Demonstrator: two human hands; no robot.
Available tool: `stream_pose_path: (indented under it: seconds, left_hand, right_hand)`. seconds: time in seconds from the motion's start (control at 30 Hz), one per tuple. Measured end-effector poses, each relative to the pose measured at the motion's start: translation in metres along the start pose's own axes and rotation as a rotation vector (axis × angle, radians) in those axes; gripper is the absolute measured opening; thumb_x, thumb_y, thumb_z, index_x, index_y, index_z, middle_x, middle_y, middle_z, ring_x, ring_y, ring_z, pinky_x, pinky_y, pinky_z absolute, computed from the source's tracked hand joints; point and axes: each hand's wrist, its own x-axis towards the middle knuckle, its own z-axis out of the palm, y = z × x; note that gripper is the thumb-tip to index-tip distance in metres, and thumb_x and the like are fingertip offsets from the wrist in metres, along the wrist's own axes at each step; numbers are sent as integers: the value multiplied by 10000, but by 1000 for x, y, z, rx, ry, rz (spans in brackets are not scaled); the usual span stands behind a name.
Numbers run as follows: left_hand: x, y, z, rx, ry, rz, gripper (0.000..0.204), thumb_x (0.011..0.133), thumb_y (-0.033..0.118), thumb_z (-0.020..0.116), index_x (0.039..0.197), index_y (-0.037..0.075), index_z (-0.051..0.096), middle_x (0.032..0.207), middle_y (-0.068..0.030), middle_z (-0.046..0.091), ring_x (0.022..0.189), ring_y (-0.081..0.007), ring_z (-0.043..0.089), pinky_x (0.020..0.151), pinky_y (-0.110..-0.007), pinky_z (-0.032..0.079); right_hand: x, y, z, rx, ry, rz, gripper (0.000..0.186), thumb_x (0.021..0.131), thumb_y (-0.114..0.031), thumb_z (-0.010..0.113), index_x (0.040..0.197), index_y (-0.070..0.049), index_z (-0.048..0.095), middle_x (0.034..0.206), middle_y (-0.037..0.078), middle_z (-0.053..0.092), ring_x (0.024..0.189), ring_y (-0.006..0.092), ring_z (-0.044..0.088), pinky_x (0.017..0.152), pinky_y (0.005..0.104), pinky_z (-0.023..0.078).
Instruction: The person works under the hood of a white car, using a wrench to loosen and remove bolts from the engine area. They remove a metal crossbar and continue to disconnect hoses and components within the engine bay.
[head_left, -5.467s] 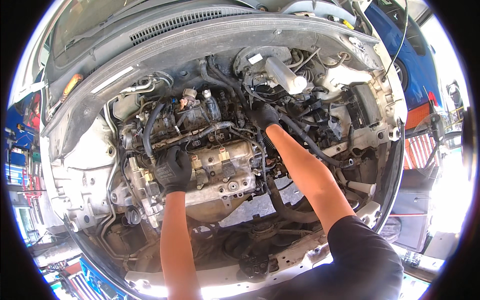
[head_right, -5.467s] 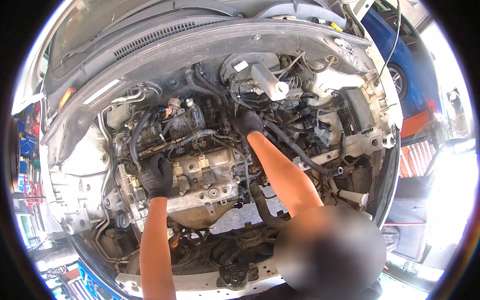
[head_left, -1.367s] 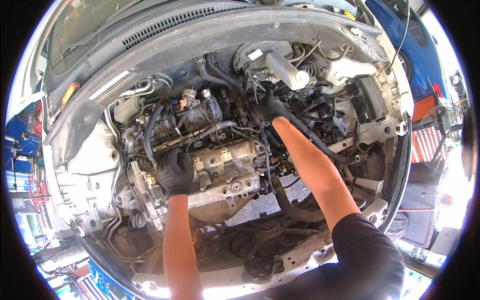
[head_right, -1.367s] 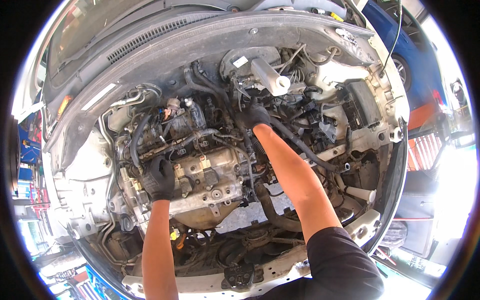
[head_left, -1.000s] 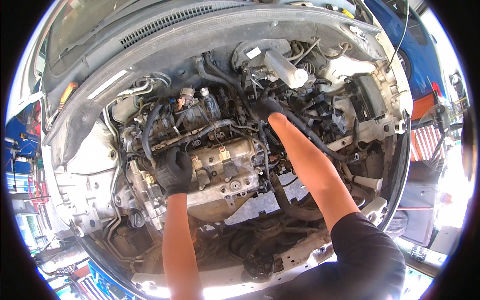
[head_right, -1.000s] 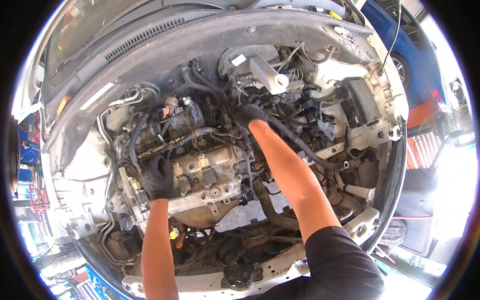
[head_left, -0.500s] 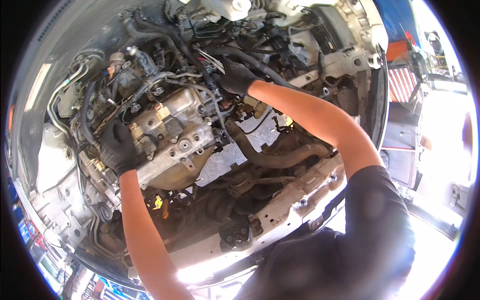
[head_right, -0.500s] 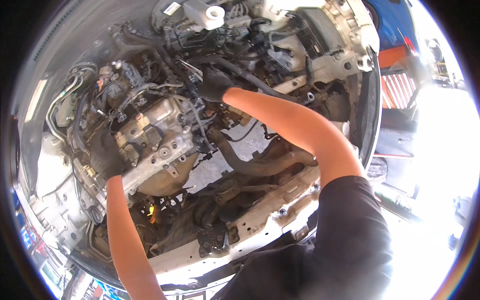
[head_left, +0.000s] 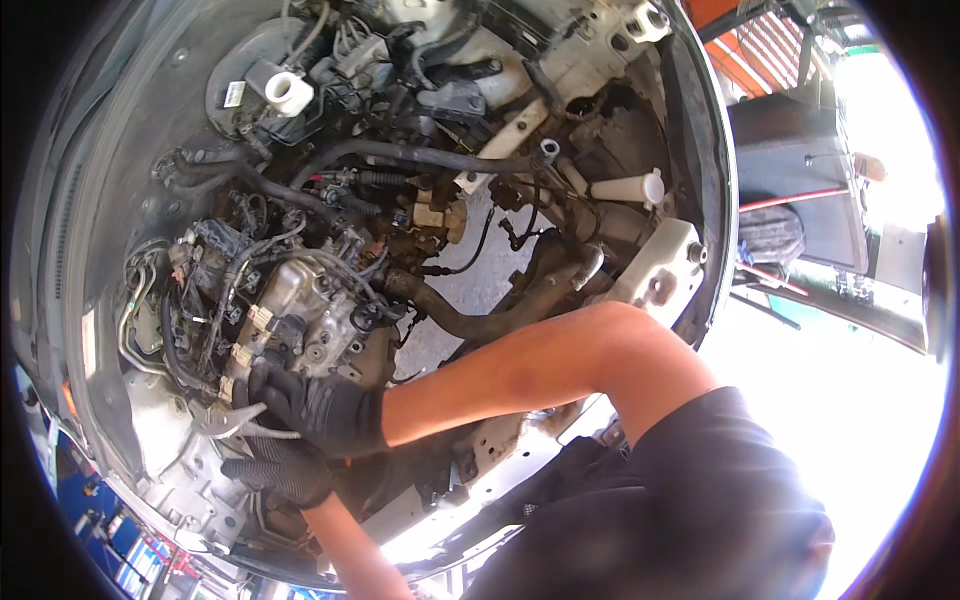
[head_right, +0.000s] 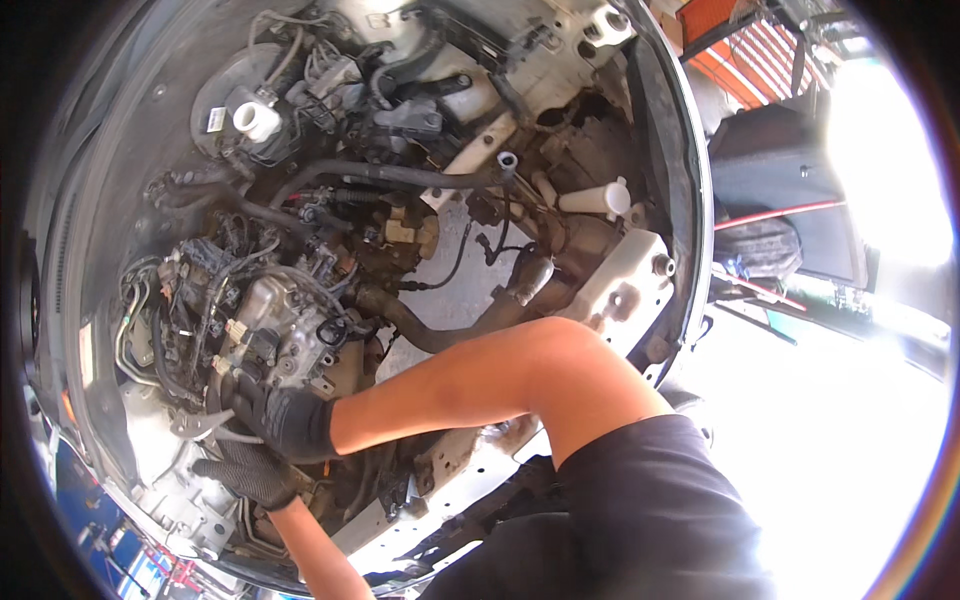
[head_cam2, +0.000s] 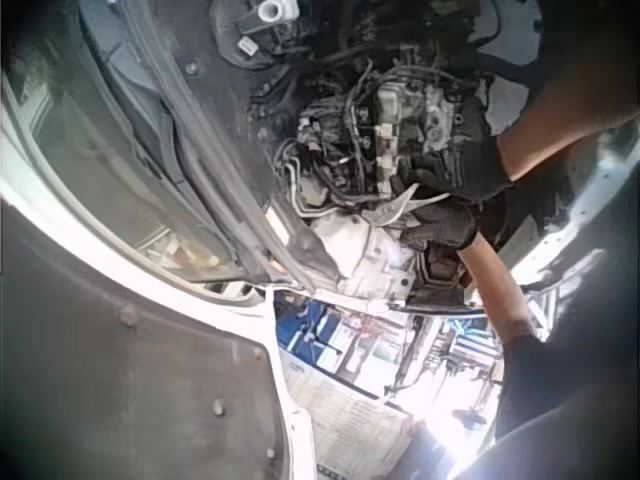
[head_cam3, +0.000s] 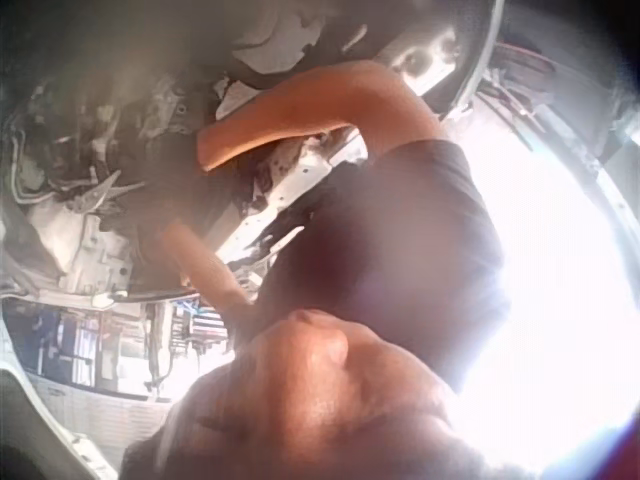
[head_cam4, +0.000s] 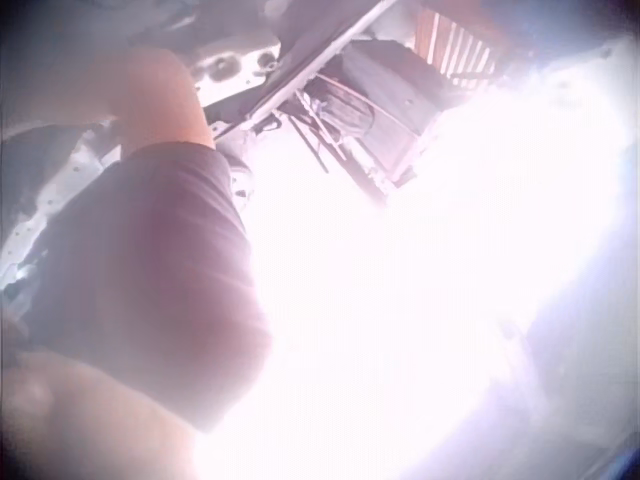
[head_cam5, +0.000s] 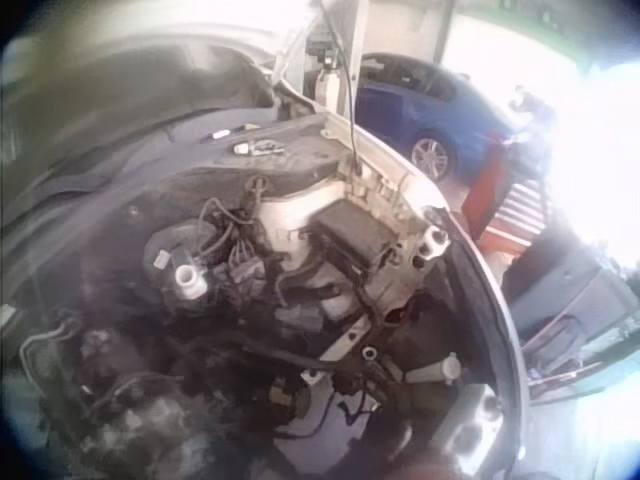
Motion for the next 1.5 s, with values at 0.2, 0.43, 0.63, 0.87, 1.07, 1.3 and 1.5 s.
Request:
stream_pose_path:
  seconds: [0.2, 0.43, 0.63, 0.87, 1.07, 1.3, 1.5]
  left_hand:
    - [23, -20, -81, 256, 224, -136, 456, 975, 396, 487, 1206, 6, 533, 1125, -127, 598, 1000, -225, 579, 883, -382, 485]
    - [99, -59, -100, 1759, 145, 597, 457, 971, 273, 466, 1260, -80, 493, 1259, -297, 513, 1186, -457, 474, 1001, -490, 386]
    - [119, -104, -149, 1807, 330, 674, 473, 968, 280, 451, 1301, -56, 468, 1326, -275, 485, 1205, -444, 473, 1020, -522, 360]
    - [130, -109, -189, 2032, 218, 900, 459, 954, 236, 518, 1317, -40, 470, 1258, -226, 554, 1159, -392, 523, 1037, -516, 361]
    - [128, -110, -183, 1854, 256, 825, 422, 948, 219, 505, 1292, -26, 491, 1295, -229, 524, 1186, -392, 493, 1041, -503, 348]
    - [121, -103, -170, 1670, 279, 532, 436, 946, 219, 480, 1264, -78, 487, 1278, -259, 528, 1193, -421, 470, 1051, -474, 313]
    - [124, -98, -136, 1652, 245, 722, 384, 916, 224, 506, 1144, -80, 557, 1114, -266, 592, 1035, -437, 552, 911, -488, 424]
  right_hand:
    - [0, 32, -74, -48, 83, -311, 621, 707, -400, 670, 1116, 50, 542, 1027, 247, 569, 765, 334, 622, 631, 411, 514]
    - [-22, 257, -104, -362, -685, 382, 210, 871, -202, 538, 1024, -79, 612, 976, 166, 629, 876, 341, 636, 739, 428, 515]
    - [-79, 302, -66, -304, -670, 447, 243, 881, -222, 536, 1074, -88, 598, 1037, 161, 617, 927, 325, 622, 788, 416, 499]
    - [-101, 337, -50, -226, -658, 420, 284, 892, -244, 534, 1132, -99, 582, 1108, 155, 604, 988, 305, 605, 844, 402, 481]
    - [-106, 352, -61, -81, -672, 346, 322, 901, -263, 532, 1182, -109, 568, 1169, 150, 592, 1039, 288, 591, 892, 390, 466]
    - [-99, 322, -72, -180, -811, 298, 368, 912, -285, 530, 1240, -120, 551, 1240, 144, 578, 1099, 269, 575, 949, 376, 448]
    - [-130, 360, -41, 288, -545, 333, 377, 946, -293, 484, 1281, -125, 517, 1230, 89, 586, 1096, 236, 572, 958, 365, 447]
